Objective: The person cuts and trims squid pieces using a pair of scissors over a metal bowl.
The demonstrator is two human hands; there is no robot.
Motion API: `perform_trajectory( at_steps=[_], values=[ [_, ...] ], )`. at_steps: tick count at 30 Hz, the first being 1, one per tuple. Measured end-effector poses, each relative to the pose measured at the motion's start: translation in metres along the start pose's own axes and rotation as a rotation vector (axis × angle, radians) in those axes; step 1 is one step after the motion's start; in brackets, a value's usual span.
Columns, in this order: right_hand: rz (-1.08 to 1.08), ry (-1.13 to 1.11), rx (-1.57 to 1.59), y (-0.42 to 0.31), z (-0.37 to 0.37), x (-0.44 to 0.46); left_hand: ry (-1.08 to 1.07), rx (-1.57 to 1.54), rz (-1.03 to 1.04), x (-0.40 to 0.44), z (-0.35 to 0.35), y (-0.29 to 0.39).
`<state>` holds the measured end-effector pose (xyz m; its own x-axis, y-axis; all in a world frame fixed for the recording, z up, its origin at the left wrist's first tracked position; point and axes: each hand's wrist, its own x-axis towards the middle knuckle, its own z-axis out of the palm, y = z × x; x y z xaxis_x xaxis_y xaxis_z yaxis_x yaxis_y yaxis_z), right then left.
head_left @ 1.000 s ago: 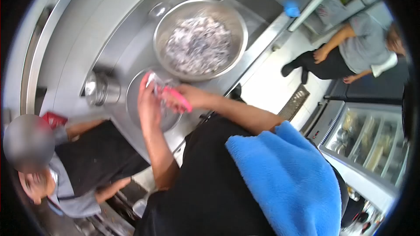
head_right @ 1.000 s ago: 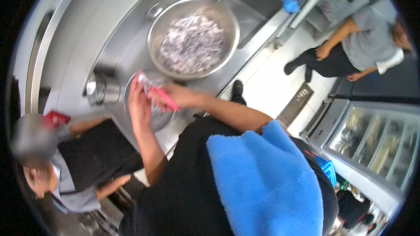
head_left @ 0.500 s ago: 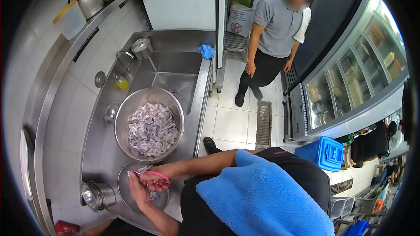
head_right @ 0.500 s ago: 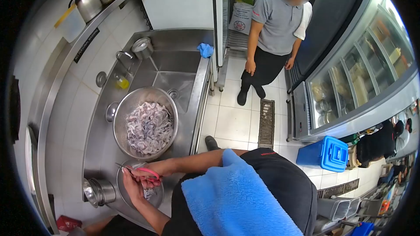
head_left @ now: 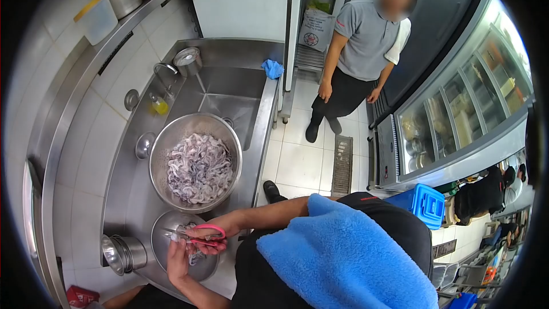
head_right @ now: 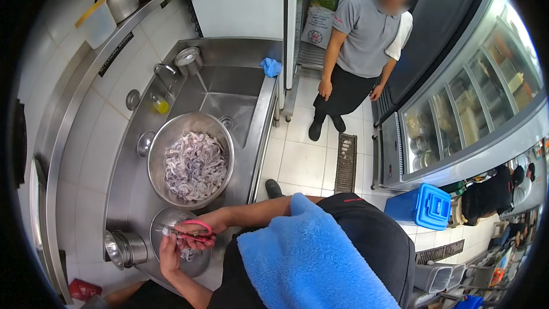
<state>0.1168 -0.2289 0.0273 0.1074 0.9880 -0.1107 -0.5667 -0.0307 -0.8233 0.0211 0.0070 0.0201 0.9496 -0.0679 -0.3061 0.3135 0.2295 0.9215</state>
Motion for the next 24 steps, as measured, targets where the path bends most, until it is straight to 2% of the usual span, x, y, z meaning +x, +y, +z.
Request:
perform_trajectory(
  at_steps=[4,7,11,17,24],
  values=[
    [0.035,-0.023,-0.017,0.013,-0.007,0.004,0.128,0.291,-0.105,-0.006,-0.021,-0.011],
    [0.054,-0.051,-0.035,0.017,-0.01,-0.001,0.048,0.339,-0.067,-0.014,-0.014,-0.008],
    [0.081,-0.076,-0.076,0.022,-0.012,-0.001,0.046,0.325,-0.048,-0.018,0.001,-0.012],
    [0.095,-0.027,-0.113,0.015,0.0,0.0,0.105,0.584,-0.059,-0.023,0.001,-0.021],
    [0.124,0.049,-0.037,0.039,-0.008,0.021,0.184,0.645,-0.017,-0.025,0.015,-0.01]
  ],
)
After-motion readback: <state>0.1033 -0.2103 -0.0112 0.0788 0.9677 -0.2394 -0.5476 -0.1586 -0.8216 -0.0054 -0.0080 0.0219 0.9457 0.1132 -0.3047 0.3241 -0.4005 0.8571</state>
